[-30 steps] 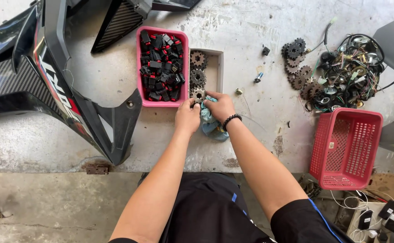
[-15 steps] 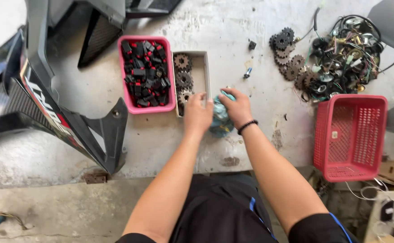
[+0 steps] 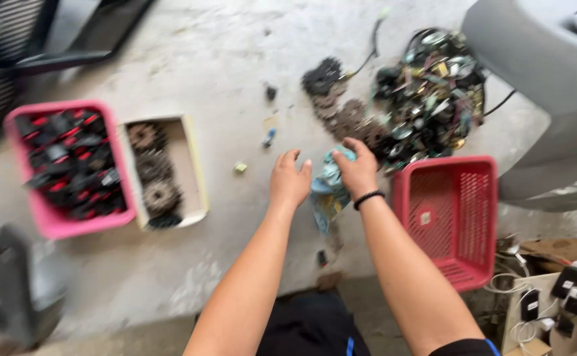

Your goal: Cleaning grease and dirt off motorcycle gears using a blue cloth.

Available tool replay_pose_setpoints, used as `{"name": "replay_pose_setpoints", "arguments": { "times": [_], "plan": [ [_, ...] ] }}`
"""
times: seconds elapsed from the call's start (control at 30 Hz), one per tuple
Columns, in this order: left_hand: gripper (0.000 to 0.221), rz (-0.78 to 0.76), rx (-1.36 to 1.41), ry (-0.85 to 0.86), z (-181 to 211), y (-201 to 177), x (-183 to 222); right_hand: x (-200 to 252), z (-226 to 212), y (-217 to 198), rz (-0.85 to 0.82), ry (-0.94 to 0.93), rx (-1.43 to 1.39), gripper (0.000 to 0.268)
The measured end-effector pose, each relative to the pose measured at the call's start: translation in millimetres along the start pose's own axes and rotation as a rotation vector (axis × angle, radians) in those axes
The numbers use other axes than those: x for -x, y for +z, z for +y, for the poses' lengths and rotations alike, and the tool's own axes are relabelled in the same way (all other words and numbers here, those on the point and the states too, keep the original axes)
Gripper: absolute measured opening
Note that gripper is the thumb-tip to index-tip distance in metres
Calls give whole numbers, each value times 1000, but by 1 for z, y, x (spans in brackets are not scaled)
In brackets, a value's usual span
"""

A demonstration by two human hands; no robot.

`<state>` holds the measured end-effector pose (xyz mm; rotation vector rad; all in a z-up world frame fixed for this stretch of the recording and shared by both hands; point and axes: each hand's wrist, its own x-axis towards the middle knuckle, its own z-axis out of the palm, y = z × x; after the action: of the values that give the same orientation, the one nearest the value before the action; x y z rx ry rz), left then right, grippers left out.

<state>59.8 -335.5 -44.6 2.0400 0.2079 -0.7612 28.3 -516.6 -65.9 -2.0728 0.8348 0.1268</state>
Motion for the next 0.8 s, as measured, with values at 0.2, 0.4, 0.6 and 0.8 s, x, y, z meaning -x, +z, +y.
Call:
{"name": "replay_pose_setpoints", "arguments": {
  "times": [0.2, 0.4, 0.6, 0.8],
  "plan": [
    [56, -102, 70, -79, 36, 65, -41, -60, -9, -23, -106, -58, 324, 66],
    [57, -69, 72, -84, 19, 97, -65, -69, -12, -17, -144, -161, 582, 63],
    [58, -73, 33, -150, -5, 85, -51, -67, 49, 8, -242, -101, 724, 31],
    [54, -71, 41, -176, -15, 52, -6, -3, 3, 14, -182, -128, 626, 76]
  ]
}}
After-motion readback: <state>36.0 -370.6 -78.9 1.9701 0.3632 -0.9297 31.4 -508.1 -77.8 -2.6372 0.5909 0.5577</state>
